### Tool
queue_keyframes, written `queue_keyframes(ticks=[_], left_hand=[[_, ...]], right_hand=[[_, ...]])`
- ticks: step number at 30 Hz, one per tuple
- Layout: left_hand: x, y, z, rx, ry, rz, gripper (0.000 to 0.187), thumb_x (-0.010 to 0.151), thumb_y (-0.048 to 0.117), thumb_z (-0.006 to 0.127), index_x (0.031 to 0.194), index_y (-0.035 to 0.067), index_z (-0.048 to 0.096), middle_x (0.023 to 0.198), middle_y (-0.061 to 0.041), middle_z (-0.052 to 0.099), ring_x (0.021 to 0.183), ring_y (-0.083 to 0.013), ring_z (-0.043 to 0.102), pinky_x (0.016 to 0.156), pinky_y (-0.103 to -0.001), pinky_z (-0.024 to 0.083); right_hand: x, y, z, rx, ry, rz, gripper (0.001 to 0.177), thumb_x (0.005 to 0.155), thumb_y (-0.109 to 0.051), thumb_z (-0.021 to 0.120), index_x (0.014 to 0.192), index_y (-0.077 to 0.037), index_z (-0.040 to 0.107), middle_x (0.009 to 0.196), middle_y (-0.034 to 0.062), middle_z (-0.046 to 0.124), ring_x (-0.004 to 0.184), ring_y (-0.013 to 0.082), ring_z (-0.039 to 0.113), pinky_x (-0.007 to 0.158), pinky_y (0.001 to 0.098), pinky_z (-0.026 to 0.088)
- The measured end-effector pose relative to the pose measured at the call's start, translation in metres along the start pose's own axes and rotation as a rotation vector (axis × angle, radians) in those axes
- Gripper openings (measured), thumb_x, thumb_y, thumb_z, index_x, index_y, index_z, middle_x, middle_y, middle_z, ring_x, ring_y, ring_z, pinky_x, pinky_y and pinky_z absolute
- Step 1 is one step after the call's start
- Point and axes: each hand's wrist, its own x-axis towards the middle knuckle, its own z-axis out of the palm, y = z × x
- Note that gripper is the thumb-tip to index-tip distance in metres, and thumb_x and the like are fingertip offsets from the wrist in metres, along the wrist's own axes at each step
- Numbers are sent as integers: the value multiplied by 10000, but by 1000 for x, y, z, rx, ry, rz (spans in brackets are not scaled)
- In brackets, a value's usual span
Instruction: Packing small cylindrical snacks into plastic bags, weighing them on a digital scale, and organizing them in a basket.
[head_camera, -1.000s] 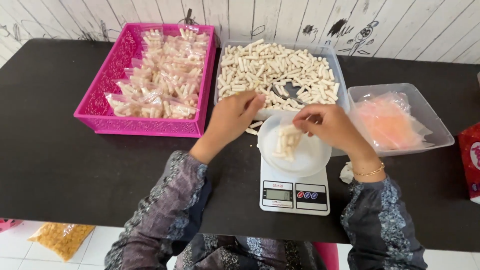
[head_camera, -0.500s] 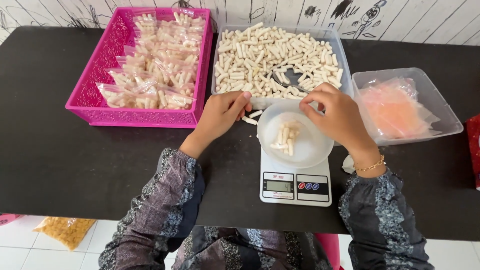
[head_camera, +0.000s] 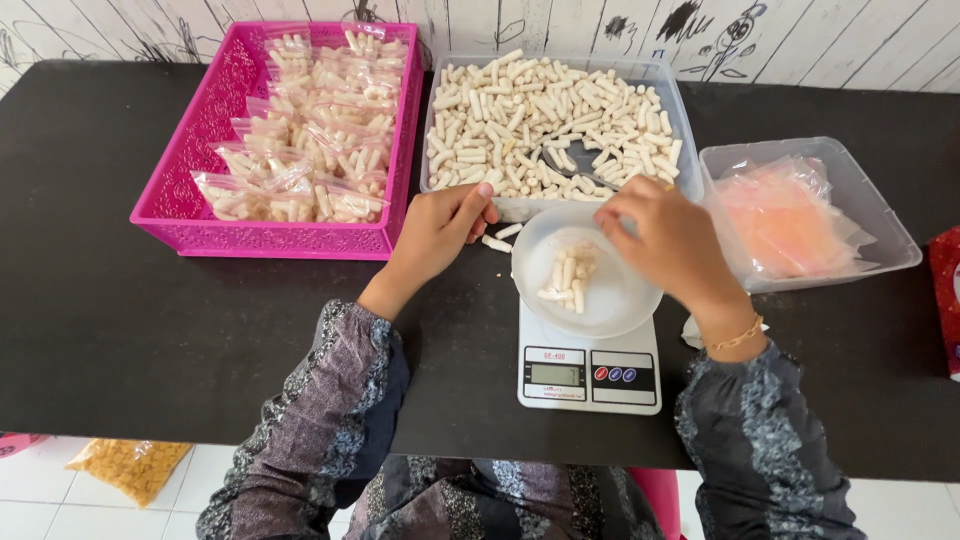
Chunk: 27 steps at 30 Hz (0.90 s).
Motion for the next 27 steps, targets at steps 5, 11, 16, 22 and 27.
queue_keyframes(ticks=[5, 11, 16, 22, 27], left_hand=[[3, 2, 5, 46, 13, -5, 401, 1072, 346, 467, 805, 176, 714, 582, 10, 653, 585, -153, 664, 654, -307, 548], [5, 20, 17, 101, -29, 150, 272, 1002, 270, 550, 1162, 84, 668, 974, -200, 711, 955, -441, 682, 866, -546, 526], [7, 48, 29, -23, -174, 322, 553, 909, 334, 709, 1342, 20, 567, 1178, -286, 646, 1136, -501, 611, 1010, -587, 452], [26, 26, 56, -364, -180, 197, 421, 993, 331, 660, 1373, 175, 569, 1134, -80, 677, 1133, -195, 640, 1022, -414, 475], [42, 53, 50, -364, -126, 224, 410, 1016, 323, 596, 1397, 191, 520, 1158, -143, 661, 1119, -257, 637, 1017, -451, 474]], right_hand=[[-4, -7, 9, -148, -65, -81, 144, 873, -304, 674, 884, -175, 737, 973, 9, 629, 916, 316, 671, 819, 446, 553], [-1, -11, -10, 93, 4, -159, 72, 894, -224, 694, 904, -153, 684, 974, 3, 614, 985, 285, 653, 848, 409, 532], [7, -36, -39, 236, 114, -257, 41, 937, -161, 653, 954, -180, 687, 993, -45, 624, 983, 234, 647, 804, 367, 541], [13, -55, -70, 339, 207, -281, 51, 954, -145, 657, 953, -134, 706, 979, -13, 681, 874, 190, 681, 706, 299, 571], [18, -60, -82, 443, 365, -236, 73, 897, -107, 704, 950, -93, 752, 956, 50, 719, 798, 219, 719, 639, 283, 610]])
